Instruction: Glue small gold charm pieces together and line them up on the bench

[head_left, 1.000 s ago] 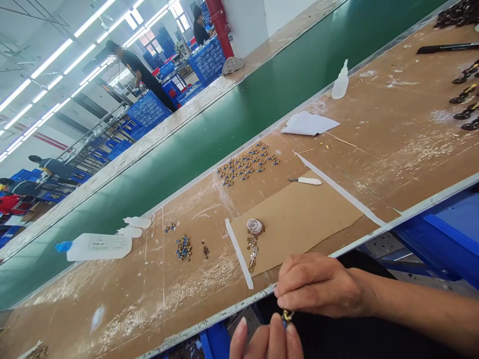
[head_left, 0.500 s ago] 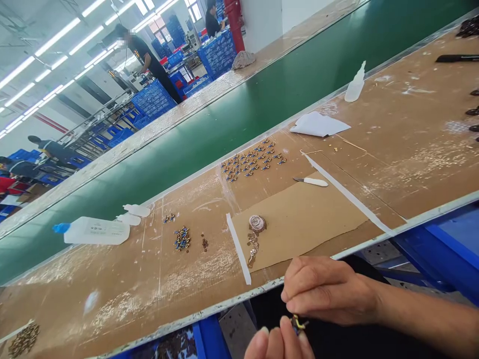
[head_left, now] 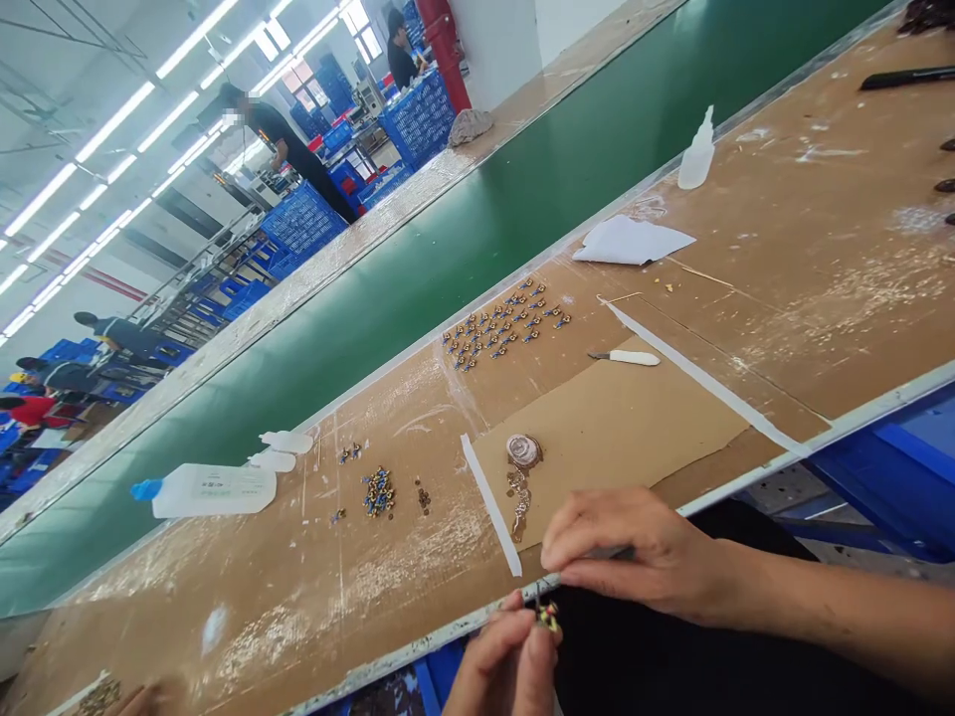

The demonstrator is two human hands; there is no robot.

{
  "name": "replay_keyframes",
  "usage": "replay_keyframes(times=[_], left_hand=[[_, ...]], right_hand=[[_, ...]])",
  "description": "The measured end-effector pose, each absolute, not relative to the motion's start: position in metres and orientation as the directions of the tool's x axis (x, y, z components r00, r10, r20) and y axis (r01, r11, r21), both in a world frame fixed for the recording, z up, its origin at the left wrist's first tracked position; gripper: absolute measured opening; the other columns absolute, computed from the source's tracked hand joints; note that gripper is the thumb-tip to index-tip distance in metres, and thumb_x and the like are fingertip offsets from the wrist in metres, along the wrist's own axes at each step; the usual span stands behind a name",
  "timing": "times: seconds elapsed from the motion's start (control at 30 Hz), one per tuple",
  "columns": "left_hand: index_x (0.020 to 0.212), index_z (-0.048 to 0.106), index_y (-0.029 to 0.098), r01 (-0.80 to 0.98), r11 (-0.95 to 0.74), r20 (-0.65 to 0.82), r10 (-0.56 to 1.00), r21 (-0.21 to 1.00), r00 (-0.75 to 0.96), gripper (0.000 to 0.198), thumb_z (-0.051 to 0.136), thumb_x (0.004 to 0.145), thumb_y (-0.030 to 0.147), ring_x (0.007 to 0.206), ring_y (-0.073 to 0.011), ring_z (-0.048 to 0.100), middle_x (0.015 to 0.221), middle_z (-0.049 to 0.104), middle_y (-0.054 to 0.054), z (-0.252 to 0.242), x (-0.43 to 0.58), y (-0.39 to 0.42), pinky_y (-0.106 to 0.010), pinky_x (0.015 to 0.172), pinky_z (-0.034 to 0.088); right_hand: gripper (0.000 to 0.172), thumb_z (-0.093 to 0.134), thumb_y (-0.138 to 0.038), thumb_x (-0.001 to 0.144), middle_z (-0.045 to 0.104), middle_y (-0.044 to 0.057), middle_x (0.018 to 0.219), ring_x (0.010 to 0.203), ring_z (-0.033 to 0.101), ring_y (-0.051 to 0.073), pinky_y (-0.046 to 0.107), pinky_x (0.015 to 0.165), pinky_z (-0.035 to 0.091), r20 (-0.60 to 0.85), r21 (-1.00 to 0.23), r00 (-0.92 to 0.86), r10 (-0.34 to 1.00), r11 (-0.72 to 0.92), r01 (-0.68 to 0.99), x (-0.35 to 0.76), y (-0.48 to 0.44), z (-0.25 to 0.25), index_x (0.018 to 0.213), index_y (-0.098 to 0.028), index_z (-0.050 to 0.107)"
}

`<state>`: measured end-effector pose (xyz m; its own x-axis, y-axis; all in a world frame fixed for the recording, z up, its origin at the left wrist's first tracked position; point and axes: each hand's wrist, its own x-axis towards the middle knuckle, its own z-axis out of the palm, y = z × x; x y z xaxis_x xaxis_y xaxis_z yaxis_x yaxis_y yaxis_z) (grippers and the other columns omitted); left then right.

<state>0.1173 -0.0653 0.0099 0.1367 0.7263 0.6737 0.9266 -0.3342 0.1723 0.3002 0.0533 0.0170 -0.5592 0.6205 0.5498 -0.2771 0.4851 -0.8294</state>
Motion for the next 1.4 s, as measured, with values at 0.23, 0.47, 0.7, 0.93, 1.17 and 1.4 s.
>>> replay_keyframes(times=[0.23,0.47,0.7,0.93,1.17,1.4], left_hand=[[0.131,0.049,0.035,0.913,-0.356,0.629,0.761,0.2,0.159,0.077,0.076,0.06,0.017,0.067,-0.0275,0.07,0.081,0.074,0.002,0.014,0.118,-0.068,-0.028,0.043,0.061],[0.119,0.058,0.037,0.909,-0.396,0.605,0.758,0.132,0.242,0.063,0.075,0.061,0.019,0.078,-0.0282,0.07,0.074,0.073,0.004,0.024,0.112,-0.061,-0.031,0.056,0.064],[0.116,0.06,0.038,0.9,-0.412,0.591,0.765,0.143,0.256,0.06,0.075,0.061,0.019,0.083,-0.0301,0.069,0.078,0.073,0.005,0.014,0.113,-0.069,-0.036,0.063,0.064],[0.122,0.057,0.039,0.927,-0.346,0.583,0.787,0.146,0.202,0.063,0.077,0.064,0.028,0.089,-0.0321,0.068,0.082,0.073,0.006,0.017,0.121,-0.074,-0.04,0.069,0.063],[0.13,0.05,0.035,0.912,-0.36,0.594,0.784,0.196,0.182,0.076,0.079,0.06,0.029,0.078,-0.0316,0.069,0.085,0.073,0.004,0.018,0.125,-0.074,-0.037,0.057,0.064],[0.122,0.057,0.035,0.871,-0.451,0.568,0.776,0.196,0.274,0.066,0.078,0.061,0.025,0.067,-0.0299,0.07,0.074,0.073,0.003,0.02,0.112,-0.064,-0.033,0.045,0.062]], right_hand=[[0.014,0.057,-0.018,0.087,0.069,0.005,0.08,0.077,0.06,0.008,0.018,0.073,0.048,0.438,-0.896,-0.649,0.622,0.364,-0.255,0.294,0.049,0.015,0.086,-0.012,0.069],[0.016,0.057,-0.019,0.087,0.068,0.007,0.08,0.078,0.061,0.009,0.019,0.074,0.047,0.455,-0.887,-0.655,0.603,0.377,-0.268,0.295,0.048,0.013,0.088,-0.009,0.069],[0.019,0.055,-0.022,0.088,0.068,0.008,0.079,0.077,0.061,0.01,0.02,0.073,0.048,0.47,-0.879,-0.657,0.59,0.38,-0.288,0.297,0.05,0.013,0.086,-0.009,0.069],[0.021,0.054,-0.024,0.089,0.068,0.007,0.077,0.075,0.061,0.009,0.019,0.072,0.048,0.484,-0.871,-0.649,0.588,0.397,-0.291,0.297,0.049,0.012,0.084,-0.01,0.069],[0.02,0.056,-0.023,0.087,0.067,0.006,0.075,0.072,0.06,0.009,0.019,0.07,0.046,0.404,-0.912,-0.678,0.614,0.328,-0.247,0.296,0.049,0.013,0.083,-0.01,0.07],[0.018,0.06,-0.026,0.082,0.067,0.004,0.076,0.071,0.059,0.01,0.021,0.07,0.046,0.209,-0.978,-0.735,0.645,0.12,-0.174,0.295,0.048,0.014,0.08,-0.012,0.071]])
